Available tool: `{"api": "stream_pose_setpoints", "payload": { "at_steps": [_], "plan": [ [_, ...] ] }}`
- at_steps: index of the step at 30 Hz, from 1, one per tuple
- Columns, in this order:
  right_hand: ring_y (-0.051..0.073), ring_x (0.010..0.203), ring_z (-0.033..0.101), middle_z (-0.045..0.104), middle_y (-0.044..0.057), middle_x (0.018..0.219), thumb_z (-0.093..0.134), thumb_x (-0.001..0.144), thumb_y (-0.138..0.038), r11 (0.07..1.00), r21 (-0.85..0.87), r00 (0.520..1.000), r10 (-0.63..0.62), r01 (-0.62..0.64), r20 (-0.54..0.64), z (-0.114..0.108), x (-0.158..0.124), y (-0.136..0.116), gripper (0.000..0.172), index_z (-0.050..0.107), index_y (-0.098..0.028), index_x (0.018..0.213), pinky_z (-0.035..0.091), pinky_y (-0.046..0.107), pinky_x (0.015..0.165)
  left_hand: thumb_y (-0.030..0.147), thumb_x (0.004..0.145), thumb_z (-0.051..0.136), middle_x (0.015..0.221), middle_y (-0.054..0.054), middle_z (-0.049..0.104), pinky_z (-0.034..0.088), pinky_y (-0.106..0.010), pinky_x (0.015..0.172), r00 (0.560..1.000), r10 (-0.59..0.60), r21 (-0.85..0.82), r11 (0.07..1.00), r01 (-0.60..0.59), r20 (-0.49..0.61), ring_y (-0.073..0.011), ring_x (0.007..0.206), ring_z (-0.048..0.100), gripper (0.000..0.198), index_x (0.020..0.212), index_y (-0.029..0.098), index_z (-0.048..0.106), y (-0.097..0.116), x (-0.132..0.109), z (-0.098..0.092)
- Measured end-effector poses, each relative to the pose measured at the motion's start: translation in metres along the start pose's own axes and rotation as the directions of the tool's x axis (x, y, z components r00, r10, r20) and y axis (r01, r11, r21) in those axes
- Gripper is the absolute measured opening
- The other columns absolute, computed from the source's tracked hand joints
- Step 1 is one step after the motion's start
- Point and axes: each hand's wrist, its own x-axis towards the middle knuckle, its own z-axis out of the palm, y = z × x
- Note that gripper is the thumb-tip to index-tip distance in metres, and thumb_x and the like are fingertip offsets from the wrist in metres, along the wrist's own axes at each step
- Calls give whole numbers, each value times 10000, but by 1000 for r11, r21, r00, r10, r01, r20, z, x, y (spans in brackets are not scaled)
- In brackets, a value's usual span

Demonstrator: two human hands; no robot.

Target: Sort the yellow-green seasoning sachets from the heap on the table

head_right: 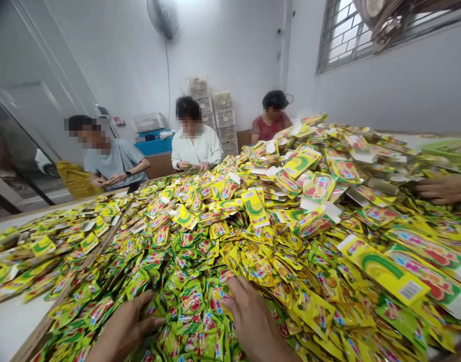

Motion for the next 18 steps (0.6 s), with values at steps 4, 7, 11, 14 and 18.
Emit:
{"api": "stream_pose_setpoints", "payload": {
  "at_steps": [4, 7, 11, 14, 18],
  "plan": [
    [165, 682, 530, 588, -9, 800, 562, 747, -315, 971, 235, 997, 60, -47, -51, 3, 29, -14, 181, 554, -225, 903, 389, 251, 614, 432, 633, 641, 650, 6, 593, 401, -234, 612, 996, -44, -515, 857, -4, -82, -188, 652, 548, 289, 751, 172, 599, 16, 10, -4],
    [164, 725, 533, 583, -1, 835, 569, 738, -332, 911, 410, 996, 75, -46, -55, 10, 41, -16, 199, 592, -209, 893, 400, 243, 641, 447, 607, 668, 543, 40, 527, 374, -208, 539, 997, -70, -804, 594, 11, -39, -126, 534, 482, 297, 638, 163, 587, 40, 22, 8],
    [161, 742, 531, 590, 10, 844, 573, 722, -318, 803, 590, 994, 108, -84, -7, 21, 40, -9, 256, 597, -187, 942, 405, 232, 645, 434, 496, 740, 425, 62, 470, 314, -194, 424, 984, -155, -933, 336, 133, 84, -80, 398, 373, 318, 542, 155, 595, 65, 35, 46],
    [143, 680, 517, 586, -12, 785, 574, 688, -238, 811, 575, 988, 152, -107, -31, 26, 35, -5, 272, 564, -199, 957, 391, 222, 615, 445, 465, 750, 337, 91, 380, 208, -172, 346, 963, -193, -939, 251, 233, 187, -46, 320, 254, 331, 573, 154, 633, 74, 35, 69],
    [166, 804, 527, 585, 0, 875, 583, 621, -162, 864, 488, 971, 205, -122, -120, 26, 32, -6, 324, 536, -214, 937, 391, 232, 708, 482, 448, 755, 301, 87, 375, 241, -163, 330, 972, -181, -943, 268, 197, 152, -50, 300, 303, 389, 625, 142, 685, 79, 32, 73]
  ]
}}
